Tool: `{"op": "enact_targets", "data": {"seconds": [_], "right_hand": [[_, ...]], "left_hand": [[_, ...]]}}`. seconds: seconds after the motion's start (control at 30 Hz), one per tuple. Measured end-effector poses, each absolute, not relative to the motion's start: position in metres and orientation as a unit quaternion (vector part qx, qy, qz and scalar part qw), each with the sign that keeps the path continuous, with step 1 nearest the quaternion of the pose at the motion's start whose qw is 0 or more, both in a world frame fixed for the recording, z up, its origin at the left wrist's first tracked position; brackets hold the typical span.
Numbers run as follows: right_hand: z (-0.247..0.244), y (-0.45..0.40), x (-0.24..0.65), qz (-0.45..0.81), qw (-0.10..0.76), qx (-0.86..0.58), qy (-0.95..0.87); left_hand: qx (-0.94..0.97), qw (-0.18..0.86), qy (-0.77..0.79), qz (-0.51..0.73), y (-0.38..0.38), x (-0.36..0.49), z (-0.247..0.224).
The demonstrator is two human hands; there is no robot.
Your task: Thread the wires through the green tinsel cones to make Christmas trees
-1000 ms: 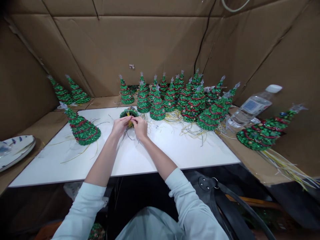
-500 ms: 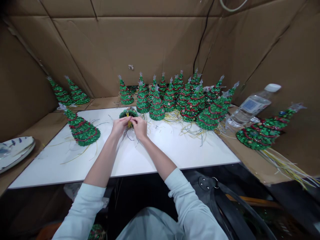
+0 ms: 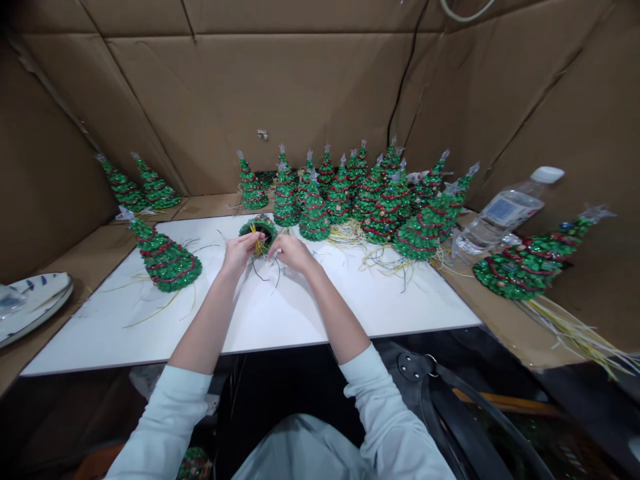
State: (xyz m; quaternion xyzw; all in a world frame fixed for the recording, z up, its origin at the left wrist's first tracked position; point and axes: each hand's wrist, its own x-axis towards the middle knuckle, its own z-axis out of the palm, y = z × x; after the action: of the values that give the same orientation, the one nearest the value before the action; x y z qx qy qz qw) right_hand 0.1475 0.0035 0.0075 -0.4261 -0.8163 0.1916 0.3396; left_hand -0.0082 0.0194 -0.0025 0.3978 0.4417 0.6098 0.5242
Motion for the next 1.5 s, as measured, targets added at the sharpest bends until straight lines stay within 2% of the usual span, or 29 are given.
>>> {"op": "enact_targets", "data": {"seconds": [0.07,0.17,0.33,0.47,0.6,0.9,1.23,1.5], "right_hand": [[0.006,0.003,0.156,0.183,0.267,-0.41,-0.853],[0.004,0.004,0.16,0.191,0.258,-0.403,-0.857],[0.006,0.008,0.15,0.265,0.398,-0.365,-0.799],[0.001,0.005,0.126,0.332,0.532,-0.412,-0.661],[-0.009,0.002,0.103,0.332,0.588,-0.467,-0.572],[-0.015,-0.003,0.101,0.209,0.541,-0.538,-0.612],[-0.011,0.003,0.1,0.247,0.526,-0.576,-0.574],[-0.012,0.002,0.098,0.165,0.49,-0.549,-0.656]], "left_hand": [[0.393,0.524,0.443,0.613,0.02,-0.008,-0.002],[0.384,0.521,0.442,0.621,0.019,-0.008,-0.001],[0.375,0.527,0.432,0.628,0.019,-0.007,-0.002],[0.377,0.526,0.422,0.635,0.02,-0.004,-0.005],[0.364,0.524,0.422,0.644,0.021,-0.003,-0.006],[0.36,0.529,0.415,0.647,0.022,-0.003,-0.008],[0.362,0.522,0.423,0.646,0.022,-0.001,-0.008],[0.364,0.515,0.423,0.651,0.023,0.0,-0.009]]}}
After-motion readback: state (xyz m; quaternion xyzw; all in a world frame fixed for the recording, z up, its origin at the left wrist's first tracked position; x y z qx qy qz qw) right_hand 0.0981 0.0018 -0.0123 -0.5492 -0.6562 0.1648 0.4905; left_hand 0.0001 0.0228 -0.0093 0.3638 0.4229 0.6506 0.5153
